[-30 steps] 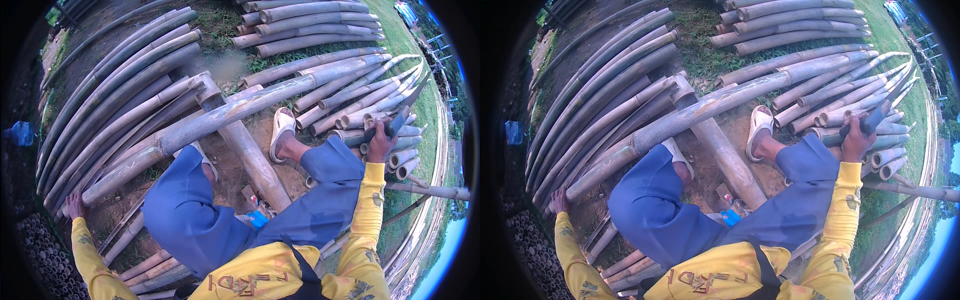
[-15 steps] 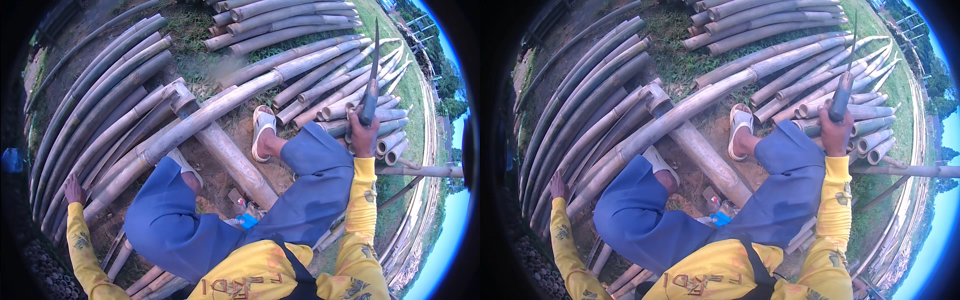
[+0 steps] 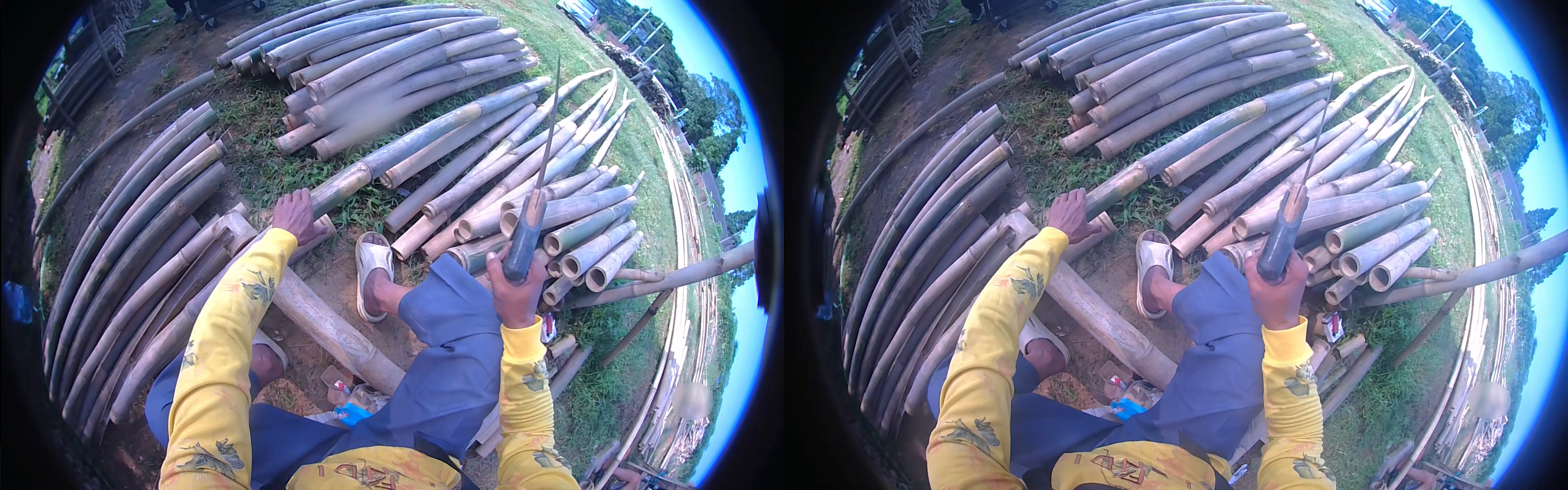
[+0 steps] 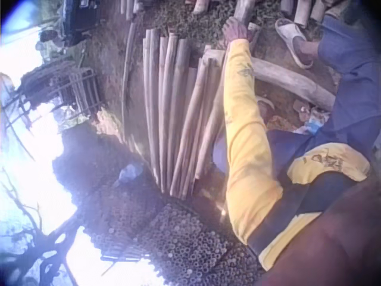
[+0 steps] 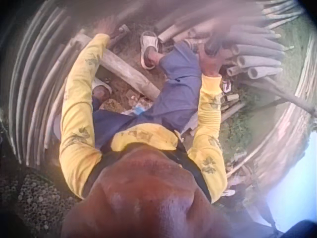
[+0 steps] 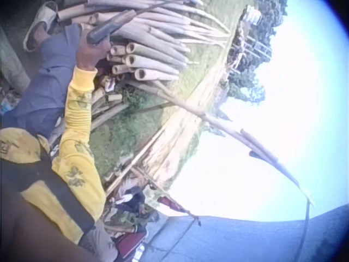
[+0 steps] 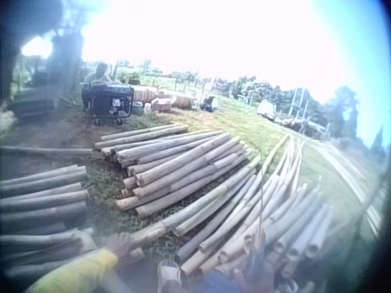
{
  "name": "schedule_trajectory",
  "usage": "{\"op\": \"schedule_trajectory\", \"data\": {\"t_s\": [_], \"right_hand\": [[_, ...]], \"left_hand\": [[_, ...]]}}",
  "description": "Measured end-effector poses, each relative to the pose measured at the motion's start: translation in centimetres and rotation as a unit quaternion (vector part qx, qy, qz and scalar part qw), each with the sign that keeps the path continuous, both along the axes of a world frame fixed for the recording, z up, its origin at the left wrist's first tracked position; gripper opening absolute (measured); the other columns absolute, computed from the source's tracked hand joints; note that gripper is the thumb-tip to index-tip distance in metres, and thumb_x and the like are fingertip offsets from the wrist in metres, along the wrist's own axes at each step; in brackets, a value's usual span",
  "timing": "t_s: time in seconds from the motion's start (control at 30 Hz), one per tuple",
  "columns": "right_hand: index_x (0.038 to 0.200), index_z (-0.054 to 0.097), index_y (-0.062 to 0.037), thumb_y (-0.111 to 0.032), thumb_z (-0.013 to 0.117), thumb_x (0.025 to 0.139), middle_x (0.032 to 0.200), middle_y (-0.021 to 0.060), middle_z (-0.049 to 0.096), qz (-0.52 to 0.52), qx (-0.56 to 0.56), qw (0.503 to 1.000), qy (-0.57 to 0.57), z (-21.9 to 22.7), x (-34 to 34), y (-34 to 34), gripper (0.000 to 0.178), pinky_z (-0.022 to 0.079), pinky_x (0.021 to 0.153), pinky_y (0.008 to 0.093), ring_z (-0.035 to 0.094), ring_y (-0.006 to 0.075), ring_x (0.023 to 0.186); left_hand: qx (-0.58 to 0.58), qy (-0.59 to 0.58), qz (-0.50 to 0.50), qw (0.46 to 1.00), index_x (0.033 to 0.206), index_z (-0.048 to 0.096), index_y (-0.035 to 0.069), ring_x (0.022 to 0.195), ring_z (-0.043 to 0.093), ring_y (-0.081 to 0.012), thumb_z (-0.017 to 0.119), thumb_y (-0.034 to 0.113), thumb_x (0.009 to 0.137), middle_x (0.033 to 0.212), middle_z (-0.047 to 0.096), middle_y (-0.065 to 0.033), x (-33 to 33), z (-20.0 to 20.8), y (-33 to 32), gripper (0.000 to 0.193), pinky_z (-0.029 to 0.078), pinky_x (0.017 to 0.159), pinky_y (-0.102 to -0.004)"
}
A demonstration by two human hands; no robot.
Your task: The person sits on the ground and uses a hand saw to cut long bamboo poles into shorter sections. They repeatedly position a pole on a wooden block, saw through it, and then move the cut pieces aside.
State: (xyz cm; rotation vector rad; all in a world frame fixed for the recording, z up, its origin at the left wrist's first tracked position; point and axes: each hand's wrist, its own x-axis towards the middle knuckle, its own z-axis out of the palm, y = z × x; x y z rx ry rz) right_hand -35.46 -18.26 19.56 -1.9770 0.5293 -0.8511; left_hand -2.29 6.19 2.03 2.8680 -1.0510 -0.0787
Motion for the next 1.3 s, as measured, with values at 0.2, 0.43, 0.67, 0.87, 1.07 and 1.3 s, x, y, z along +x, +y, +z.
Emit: {"op": "schedule_trajectory", "data": {"t_s": [0.2,0.43,0.67,0.87,1.07,1.3], "right_hand": [[0.091,0.062,-0.0027,0.001,0.075,0.088,0.079,-0.0014,0.060,-0.038,0.006,0.999,-0.007,0.0,0.1,-0.6,0.014,0.046,0.062,0.0238,0.055,0.0054,0.067],[0.088,0.063,-0.0022,-0.005,0.078,0.084,0.073,-0.0020,0.058,0.008,0.005,1.000,-0.009,1.2,-0.1,-0.4,0.016,0.046,0.063,0.0245,0.053,0.0057,0.066],[0.095,0.064,0.0025,-0.009,0.077,0.081,0.074,0.0056,0.062,0.022,-0.043,0.999,-0.025,0.7,-0.3,-1.8,0.022,0.050,0.066,0.0303,0.055,0.0107,0.068],[0.100,0.068,0.0024,-0.008,0.079,0.078,0.074,0.0099,0.065,0.014,-0.004,1.000,0.024,-0.3,-0.8,-2.0,0.027,0.052,0.068,0.0314,0.061,0.0127,0.068],[0.108,0.069,0.0008,-0.008,0.076,0.079,0.073,0.0138,0.064,0.074,-0.156,0.976,0.134,-0.8,2.0,-3.8,0.031,0.053,0.068,0.0344,0.061,0.0204,0.065],[0.118,0.068,-0.0018,-0.017,0.086,0.078,0.079,0.0195,0.069,0.125,-0.179,0.951,0.218,-6.7,0.4,-3.6,0.046,0.054,0.070,0.0379,0.073,0.0332,0.074]], "left_hand": [[0.058,0.031,0.046,0.997,0.124,0.058,0.002,0.118,0.064,-0.0331,0.087,0.059,0.069,0.122,0.068,-0.0159,2.4,-4.2,-1.6,0.084,0.045,0.106,-0.0447],[0.024,0.013,-0.034,0.999,0.112,0.058,0.003,0.099,0.070,-0.0373,0.081,0.039,0.068,0.101,0.072,-0.0199,1.9,-2.4,0.6,0.062,0.048,0.098,-0.0452],[0.026,0.012,-0.079,0.996,0.111,0.054,0.001,0.095,0.068,-0.0428,0.084,0.039,0.067,0.100,0.071,-0.0239,-0.5,3.9,10.1,0.066,0.050,0.090,-0.0504],[0.109,-0.010,-0.024,0.994,0.127,0.050,0.001,0.106,0.067,-0.0407,0.087,0.036,0.068,0.106,0.070,-0.0237,-3.3,7.7,26.1,0.078,0.044,0.105,-0.0504],[0.192,0.045,0.117,0.973,0.129,0.049,0.004,0.116,0.063,-0.0367,0.089,0.031,0.067,0.116,0.067,-0.0183,-9.6,6.9,43.1,0.079,0.041,0.108,-0.0497],[0.253,0.069,0.191,0.946,0.131,0.048,0.006,0.119,0.061,-0.0328,0.091,0.028,0.065,0.116,0.063,-0.0140,-17.9,2.2,57.2,0.082,0.040,0.108,-0.0450]]}}
